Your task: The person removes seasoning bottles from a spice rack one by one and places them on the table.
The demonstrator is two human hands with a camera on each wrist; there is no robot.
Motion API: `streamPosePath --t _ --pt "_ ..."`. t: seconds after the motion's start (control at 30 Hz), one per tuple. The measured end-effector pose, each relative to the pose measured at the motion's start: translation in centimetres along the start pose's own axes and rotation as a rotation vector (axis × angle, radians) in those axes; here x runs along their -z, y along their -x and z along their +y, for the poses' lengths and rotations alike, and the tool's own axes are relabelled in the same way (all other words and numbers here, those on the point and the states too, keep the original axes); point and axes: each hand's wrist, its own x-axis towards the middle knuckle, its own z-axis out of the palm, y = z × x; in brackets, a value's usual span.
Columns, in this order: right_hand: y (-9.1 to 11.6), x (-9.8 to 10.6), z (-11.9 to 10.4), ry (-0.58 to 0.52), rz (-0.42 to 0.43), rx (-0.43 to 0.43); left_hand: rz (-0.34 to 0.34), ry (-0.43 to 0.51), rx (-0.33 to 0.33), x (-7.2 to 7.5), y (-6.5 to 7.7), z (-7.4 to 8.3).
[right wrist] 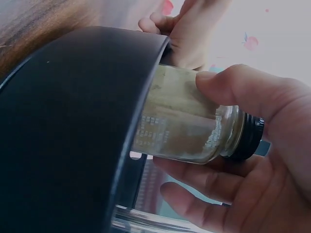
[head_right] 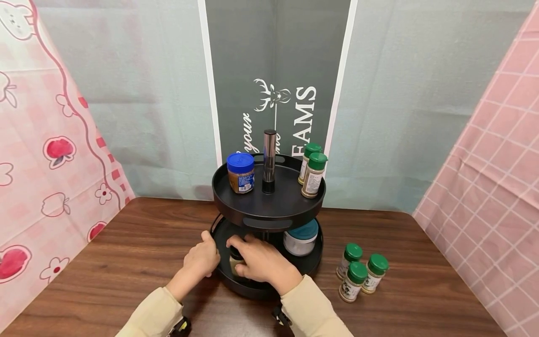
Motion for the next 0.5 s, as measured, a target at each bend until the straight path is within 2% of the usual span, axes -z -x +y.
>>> streamPosePath --t 0.5 --pt "-0.01 0.3 0.1 -0.022 -0.031 -0.013 0.005 0.003 -0.002 -0.04 -0.08 -0.07"
